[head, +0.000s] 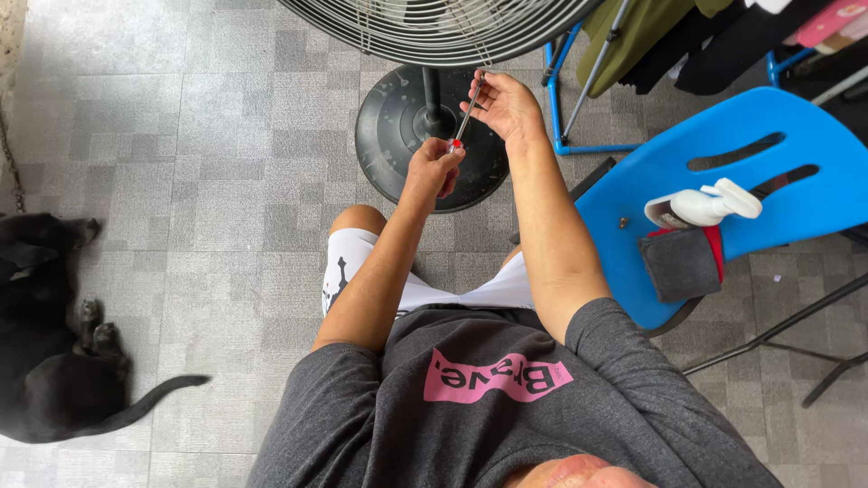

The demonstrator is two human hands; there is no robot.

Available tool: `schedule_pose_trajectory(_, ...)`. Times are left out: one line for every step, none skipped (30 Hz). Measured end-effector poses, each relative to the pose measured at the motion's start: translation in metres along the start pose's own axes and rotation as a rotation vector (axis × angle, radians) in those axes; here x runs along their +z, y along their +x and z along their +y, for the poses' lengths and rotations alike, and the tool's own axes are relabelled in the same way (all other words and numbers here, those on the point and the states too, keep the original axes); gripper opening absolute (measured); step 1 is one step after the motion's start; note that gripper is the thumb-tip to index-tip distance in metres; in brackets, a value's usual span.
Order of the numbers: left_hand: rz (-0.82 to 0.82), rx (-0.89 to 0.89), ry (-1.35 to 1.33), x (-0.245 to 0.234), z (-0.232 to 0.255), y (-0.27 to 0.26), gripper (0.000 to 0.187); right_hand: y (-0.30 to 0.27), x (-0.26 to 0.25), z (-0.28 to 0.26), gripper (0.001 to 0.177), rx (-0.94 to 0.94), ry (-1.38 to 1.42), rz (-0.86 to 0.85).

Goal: The person uses a screwdriver to loosen and remove screws from the front grille of a standing fan. They place the removed screws on a nearby blue chair and continue unscrewing multiple fasteners around the fan cage.

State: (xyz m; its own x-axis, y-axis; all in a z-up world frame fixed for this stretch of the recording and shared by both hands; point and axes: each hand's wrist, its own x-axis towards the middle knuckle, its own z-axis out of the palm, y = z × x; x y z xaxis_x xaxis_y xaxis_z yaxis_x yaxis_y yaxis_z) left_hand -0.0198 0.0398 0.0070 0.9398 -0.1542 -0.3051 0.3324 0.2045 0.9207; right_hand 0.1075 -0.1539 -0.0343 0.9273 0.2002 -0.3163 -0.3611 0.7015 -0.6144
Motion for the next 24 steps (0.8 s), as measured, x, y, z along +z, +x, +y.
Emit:
schedule_pose_trajectory(-0.016,0.008,0.028,-0.001,0.001,-0.001,0.026,-0.005,-0.001,-0.001,0.018,-0.008,-0.004,-0.006)
schedule_pose_trajectory(-0.02,0.011,0.068,-0.002,0.002,-0.002,0.027,-0.01,-0.003,-0.003,0.02,-0.016,-0.008,-0.012)
schedule_pose_trajectory(-0.028,0.013,0.112,-0.003,0.002,-0.005,0.027,-0.017,-0.007,-0.004,0.021,-0.027,-0.009,-0.015)
schedule_pose_trajectory(-0.037,0.015,0.155,-0.003,0.003,-0.007,0.028,-0.024,-0.011,-0.007,0.022,-0.056,-0.05,-0.013)
schedule_pose_trajectory(-0.066,0.018,0.176,-0.003,0.003,-0.01,0.028,-0.033,-0.018,-0.011,0.022,-0.091,-0.091,-0.006)
schedule_pose_trajectory(-0.095,0.021,0.197,-0.003,0.003,-0.013,0.028,-0.041,-0.024,-0.015,0.022,-0.124,-0.132,0.001)
schedule_pose_trajectory(-0.129,0.023,0.216,-0.001,0.003,-0.014,0.028,-0.05,-0.032,-0.019,0.021,-0.168,-0.146,0.01)
schedule_pose_trajectory(-0.155,0.013,0.234,0.0,0.002,-0.015,0.027,-0.059,-0.04,-0.023,0.02,-0.212,-0.161,0.02)
schedule_pose_trajectory(-0.184,0.002,0.249,0.003,0.0,-0.015,0.027,-0.069,-0.049,-0.028,0.02,-0.256,-0.179,0.033)
schedule_pose_trajectory(-0.213,-0.008,0.264,0.007,-0.001,-0.012,0.026,-0.079,-0.058,-0.032,0.019,-0.288,-0.202,0.054)
schedule_pose_trajectory(-0.245,-0.017,0.242,0.013,-0.005,-0.01,0.026,-0.092,-0.069,-0.034,0.018,-0.317,-0.226,0.08)
schedule_pose_trajectory(-0.276,-0.026,0.219,0.019,-0.009,-0.006,0.026,-0.105,-0.08,-0.037,0.018,-0.344,-0.249,0.107)
schedule_pose_trajectory(-0.307,-0.04,0.197,0.027,-0.015,-0.003,0.026,-0.117,-0.092,-0.039,0.017,-0.364,-0.258,0.133)
schedule_pose_trajectory(-0.341,-0.038,0.205,0.037,-0.021,0.001,0.026,-0.129,-0.104,-0.04,0.016,-0.384,-0.267,0.16)
schedule_pose_trajectory(-0.374,-0.036,0.214,0.047,-0.027,0.006,0.025,-0.14,-0.117,-0.04,0.016,-0.402,-0.274,0.187)
schedule_pose_trajectory(-0.408,-0.035,0.223,0.058,-0.034,0.012,0.025,-0.151,-0.13,-0.039,0.016,-0.425,-0.306,0.238)
schedule_pose_trajectory(-0.431,-0.029,0.242,0.07,-0.042,0.019,0.025,-0.161,-0.145,-0.036,0.016,-0.444,-0.334,0.29)
schedule_pose_trajectory(-0.454,-0.023,0.26,0.085,-0.053,0.027,0.024,-0.171,-0.162,-0.032,0.016,-0.461,-0.363,0.342)
schedule_pose_trajectory(-0.476,-0.015,0.279,0.1,-0.064,0.036,0.023,-0.181,-0.181,-0.029,0.016,-0.451,-0.361,0.39)
schedule_pose_trajectory(-0.493,-0.038,0.28,0.114,-0.076,0.045,0.023,-0.192,-0.201,-0.024,0.015,-0.44,-0.358,0.437)
schedule_pose_trajectory(-0.511,-0.06,0.281,0.128,-0.089,0.054,0.023,-0.204,-0.223,-0.018,0.015,-0.429,-0.355,0.483)
schedule_pose_trajectory(-0.528,-0.082,0.283,0.141,-0.104,0.062,0.023,-0.215,-0.246,-0.01,0.015,-0.425,-0.34,0.545)
schedule_pose_trajectory(-0.546,-0.097,0.304,0.152,-0.118,0.07,0.024,-0.226,-0.268,0.0,0.015,-0.417,-0.323,0.602)
schedule_pose_trajectory(-0.564,-0.111,0.326,0.161,-0.133,0.077,0.024,-0.235,-0.29,0.011,0.015,-0.409,-0.306,0.66)
